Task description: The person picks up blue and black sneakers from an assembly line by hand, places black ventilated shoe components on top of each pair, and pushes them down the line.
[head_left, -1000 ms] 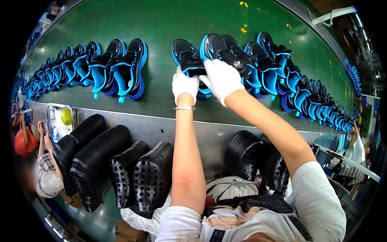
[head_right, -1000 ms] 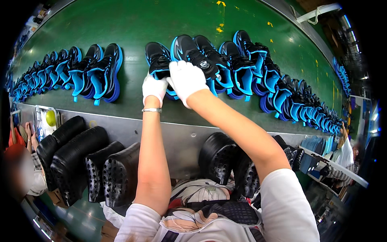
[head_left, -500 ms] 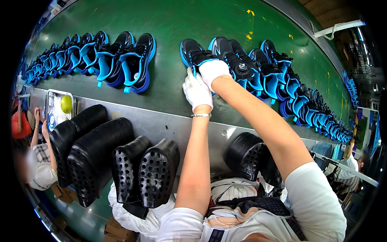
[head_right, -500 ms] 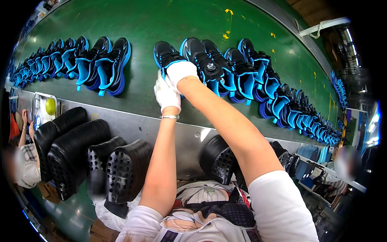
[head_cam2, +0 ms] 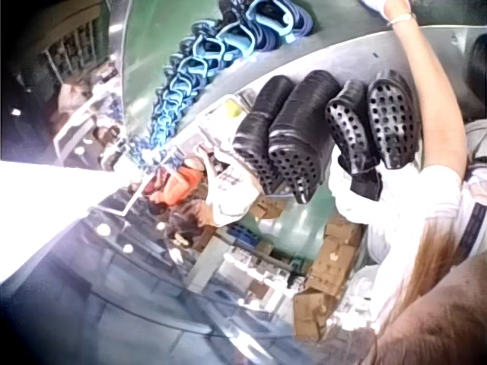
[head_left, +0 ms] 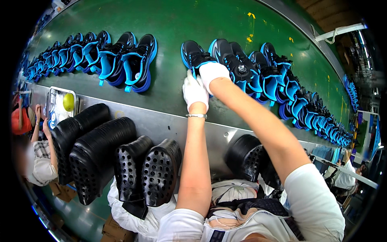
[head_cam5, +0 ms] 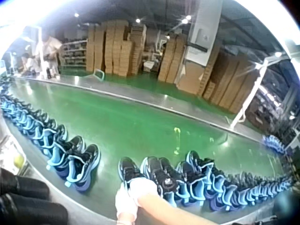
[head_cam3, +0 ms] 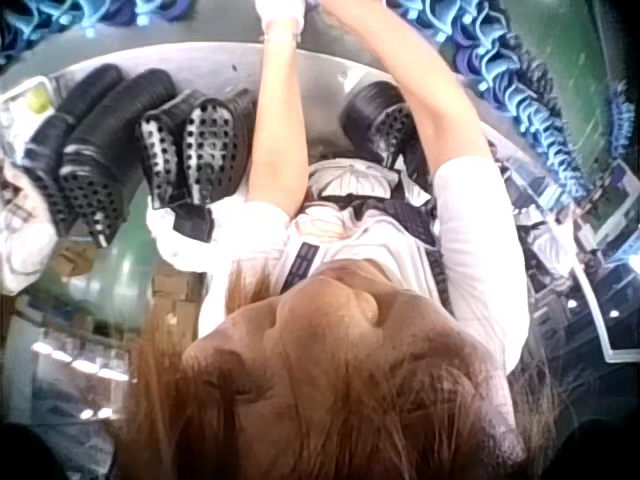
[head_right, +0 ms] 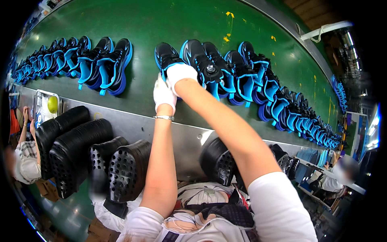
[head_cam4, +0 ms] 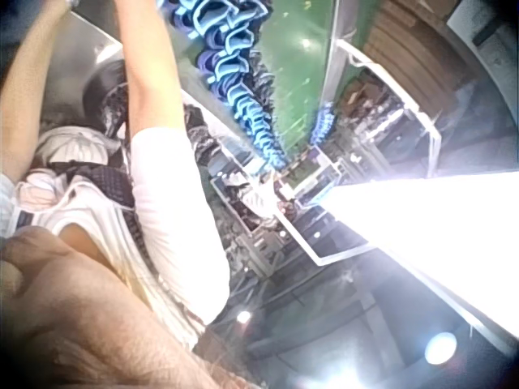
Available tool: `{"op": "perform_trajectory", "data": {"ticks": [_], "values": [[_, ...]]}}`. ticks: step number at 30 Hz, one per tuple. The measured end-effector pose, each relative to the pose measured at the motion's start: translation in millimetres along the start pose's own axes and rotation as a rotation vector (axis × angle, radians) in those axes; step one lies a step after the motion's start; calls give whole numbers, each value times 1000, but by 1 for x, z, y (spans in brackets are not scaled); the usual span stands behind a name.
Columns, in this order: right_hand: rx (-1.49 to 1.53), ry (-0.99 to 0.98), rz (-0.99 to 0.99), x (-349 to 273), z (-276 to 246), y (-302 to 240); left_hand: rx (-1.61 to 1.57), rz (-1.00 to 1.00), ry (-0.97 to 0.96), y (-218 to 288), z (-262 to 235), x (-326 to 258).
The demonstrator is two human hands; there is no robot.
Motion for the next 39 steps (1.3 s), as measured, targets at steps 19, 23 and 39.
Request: {"op": "perform_trajectory", "data": {"ticks": [19,23,39], "values": [[21,-283,-37,28,23,27,142,-218,-253,-30,6,40],[48,-236,-47,31,31,28,310,-225,-111,-21,-3,38],[271,-53,-221,-9,-31,25,429,-74,-21,16,-37,49]]}}
Point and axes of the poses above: each hand's wrist, its own x-axis towards the middle knuckle, its own z-axis out of the palm, y = z × x, the point moved 10 cm from there along x, towards the middle knuckle, and after that the axes turned 8 degrees about y, right-handed, at the moved point
